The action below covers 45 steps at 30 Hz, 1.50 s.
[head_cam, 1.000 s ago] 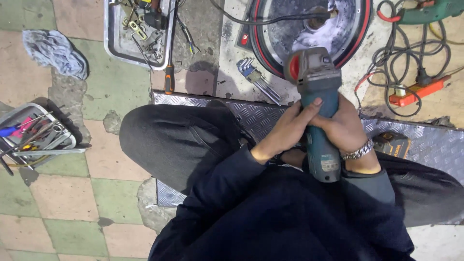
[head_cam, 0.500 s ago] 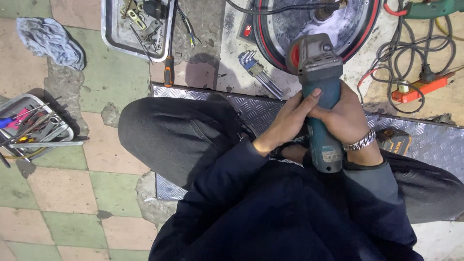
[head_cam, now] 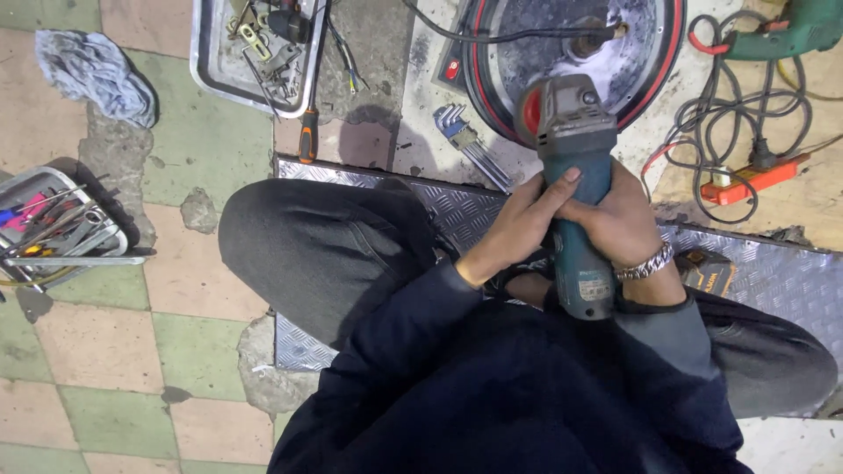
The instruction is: Using a handheld angle grinder to sand and polish the surface of a circular metal component, likely a wheel hub or motor part.
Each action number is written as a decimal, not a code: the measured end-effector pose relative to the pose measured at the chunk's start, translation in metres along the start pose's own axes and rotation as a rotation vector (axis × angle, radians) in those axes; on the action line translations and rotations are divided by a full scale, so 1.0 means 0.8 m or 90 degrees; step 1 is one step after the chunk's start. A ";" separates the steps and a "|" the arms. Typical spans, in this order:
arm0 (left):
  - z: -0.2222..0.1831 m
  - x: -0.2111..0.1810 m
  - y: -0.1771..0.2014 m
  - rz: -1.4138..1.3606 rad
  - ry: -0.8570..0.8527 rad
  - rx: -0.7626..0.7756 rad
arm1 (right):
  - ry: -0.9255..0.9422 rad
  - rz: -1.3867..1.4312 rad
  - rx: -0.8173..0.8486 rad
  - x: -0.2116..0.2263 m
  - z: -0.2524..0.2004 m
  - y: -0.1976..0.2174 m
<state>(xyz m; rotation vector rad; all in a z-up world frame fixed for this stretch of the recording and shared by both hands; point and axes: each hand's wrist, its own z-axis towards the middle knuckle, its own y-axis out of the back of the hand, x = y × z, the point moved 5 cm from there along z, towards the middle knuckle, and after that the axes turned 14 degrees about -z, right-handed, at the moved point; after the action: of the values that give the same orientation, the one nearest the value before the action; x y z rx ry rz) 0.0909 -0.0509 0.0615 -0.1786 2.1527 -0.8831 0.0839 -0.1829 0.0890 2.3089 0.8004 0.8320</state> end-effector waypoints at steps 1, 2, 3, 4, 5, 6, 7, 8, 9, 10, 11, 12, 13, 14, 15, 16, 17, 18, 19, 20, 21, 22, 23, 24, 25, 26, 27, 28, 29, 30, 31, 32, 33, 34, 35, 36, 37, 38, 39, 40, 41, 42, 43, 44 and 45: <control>0.005 -0.003 0.002 0.000 0.002 0.000 | -0.001 0.000 0.001 -0.002 0.007 -0.002; 0.010 -0.006 0.002 0.025 -0.011 0.023 | 0.007 -0.009 -0.006 -0.003 0.013 -0.003; 0.013 -0.011 0.002 0.050 -0.024 0.045 | 0.017 -0.019 -0.011 -0.003 0.019 -0.005; 0.013 -0.008 0.006 0.050 -0.023 0.043 | 0.016 -0.018 -0.009 -0.001 0.019 -0.005; 0.014 -0.007 0.009 0.035 -0.036 0.041 | 0.012 -0.027 -0.004 0.002 0.020 -0.004; 0.015 -0.007 0.012 0.020 -0.049 0.040 | 0.007 -0.035 0.001 0.005 0.021 -0.003; 0.013 -0.003 0.009 0.020 -0.052 0.039 | 0.011 -0.036 0.000 0.005 0.018 -0.002; 0.011 0.001 0.009 0.011 -0.063 0.028 | 0.011 -0.036 0.010 0.004 0.016 -0.002; 0.007 0.006 0.008 0.001 -0.070 0.016 | 0.008 -0.037 0.022 0.003 0.012 -0.004; 0.009 -0.003 0.008 0.000 -0.071 0.014 | 0.009 -0.038 0.024 0.002 0.017 -0.004; 0.008 -0.010 0.007 -0.003 -0.065 0.023 | 0.017 -0.027 0.015 0.001 0.019 -0.005; 0.008 -0.016 0.006 -0.006 -0.058 0.032 | 0.025 -0.015 0.007 0.000 0.021 -0.005; 0.013 -0.013 0.010 -0.006 -0.057 0.031 | 0.025 -0.014 0.009 0.002 0.023 -0.007; 0.019 -0.010 0.014 -0.014 -0.061 0.018 | 0.033 0.008 -0.005 0.005 0.026 -0.008; 0.026 -0.008 0.018 -0.022 -0.066 0.007 | 0.042 0.030 -0.021 0.009 0.028 -0.007; 0.022 -0.007 0.016 -0.023 -0.066 0.007 | 0.042 0.030 -0.021 0.007 0.026 -0.008; 0.021 -0.004 0.016 -0.005 -0.047 -0.014 | 0.035 0.027 -0.013 0.005 0.027 -0.009; 0.020 -0.002 0.017 0.013 -0.028 -0.034 | 0.029 0.023 -0.005 0.004 0.028 -0.009; 0.017 -0.004 0.016 0.012 -0.031 -0.035 | 0.031 0.021 -0.006 0.002 0.026 -0.008; 0.014 -0.005 0.016 0.001 -0.037 -0.039 | 0.025 0.019 0.003 -0.001 0.025 -0.007; 0.010 -0.005 0.015 -0.010 -0.042 -0.042 | 0.017 0.017 0.011 -0.006 0.022 -0.007; 0.014 -0.007 0.015 -0.011 -0.043 -0.041 | 0.018 0.016 0.010 -0.008 0.028 -0.008; 0.017 -0.010 0.015 -0.002 -0.043 -0.028 | 0.029 0.034 0.000 -0.008 0.033 -0.010; 0.020 -0.013 0.015 0.008 -0.044 -0.016 | 0.041 0.052 -0.009 -0.008 0.038 -0.012; 0.023 -0.017 0.016 0.008 -0.043 -0.017 | 0.041 0.052 -0.008 0.000 0.040 -0.012; 0.025 -0.021 0.018 0.014 -0.048 -0.031 | 0.058 0.057 -0.021 0.009 0.041 -0.011; 0.030 -0.027 0.020 0.020 -0.056 -0.043 | 0.078 0.062 -0.036 0.020 0.045 -0.008; 0.027 -0.028 0.019 0.020 -0.058 -0.043 | 0.080 0.061 -0.037 0.018 0.041 -0.007; 0.024 -0.027 0.018 0.018 -0.051 -0.038 | 0.061 0.048 -0.028 0.014 0.039 -0.007; 0.022 -0.027 0.017 0.017 -0.043 -0.033 | 0.043 0.035 -0.020 0.011 0.038 -0.006; 0.021 -0.024 0.018 0.017 -0.046 -0.033 | 0.045 0.035 -0.021 0.009 0.036 -0.008; 0.020 -0.019 0.019 0.009 -0.034 -0.035 | 0.040 0.042 -0.017 0.006 0.034 -0.010; 0.019 -0.014 0.021 0.001 -0.021 -0.037 | 0.034 0.051 -0.013 0.003 0.032 -0.013; 0.023 -0.017 0.022 0.003 -0.022 -0.036 | 0.036 0.052 -0.014 0.008 0.038 -0.012; 0.025 -0.018 0.025 0.012 -0.025 -0.048 | 0.051 0.045 -0.014 0.014 0.041 -0.012; 0.027 -0.020 0.027 0.021 -0.027 -0.060 | 0.066 0.038 -0.015 0.018 0.044 -0.012; 0.029 -0.027 0.025 0.022 -0.025 -0.058 | 0.064 0.040 -0.015 0.019 0.050 -0.015; 0.030 -0.035 0.024 0.032 -0.029 -0.068 | 0.073 0.048 -0.024 0.021 0.055 -0.016; 0.033 -0.044 0.023 0.044 -0.037 -0.078 | 0.085 0.057 -0.034 0.024 0.062 -0.017; 0.031 -0.046 0.023 0.047 -0.037 -0.077 | 0.086 0.060 -0.035 0.028 0.059 -0.018; 0.030 -0.048 0.025 0.060 -0.028 -0.087 | 0.086 0.083 -0.039 0.032 0.056 -0.020; 0.029 -0.049 0.025 0.073 -0.019 -0.098 | 0.086 0.105 -0.042 0.035 0.053 -0.020; 0.023 -0.050 0.032 0.082 -0.016 -0.095 | 0.085 0.115 -0.045 0.039 0.046 -0.025; 0.019 -0.050 0.036 0.105 -0.014 -0.083 | 0.085 0.124 -0.029 0.042 0.039 -0.029; 0.017 -0.050 0.039 0.132 -0.007 -0.066 | 0.080 0.140 -0.017 0.043 0.032 -0.032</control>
<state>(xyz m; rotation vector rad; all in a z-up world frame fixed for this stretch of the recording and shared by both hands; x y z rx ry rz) 0.1329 -0.0190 0.0601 -0.0099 2.1624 -0.6515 0.1146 -0.1495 0.0679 2.3687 0.5898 1.0868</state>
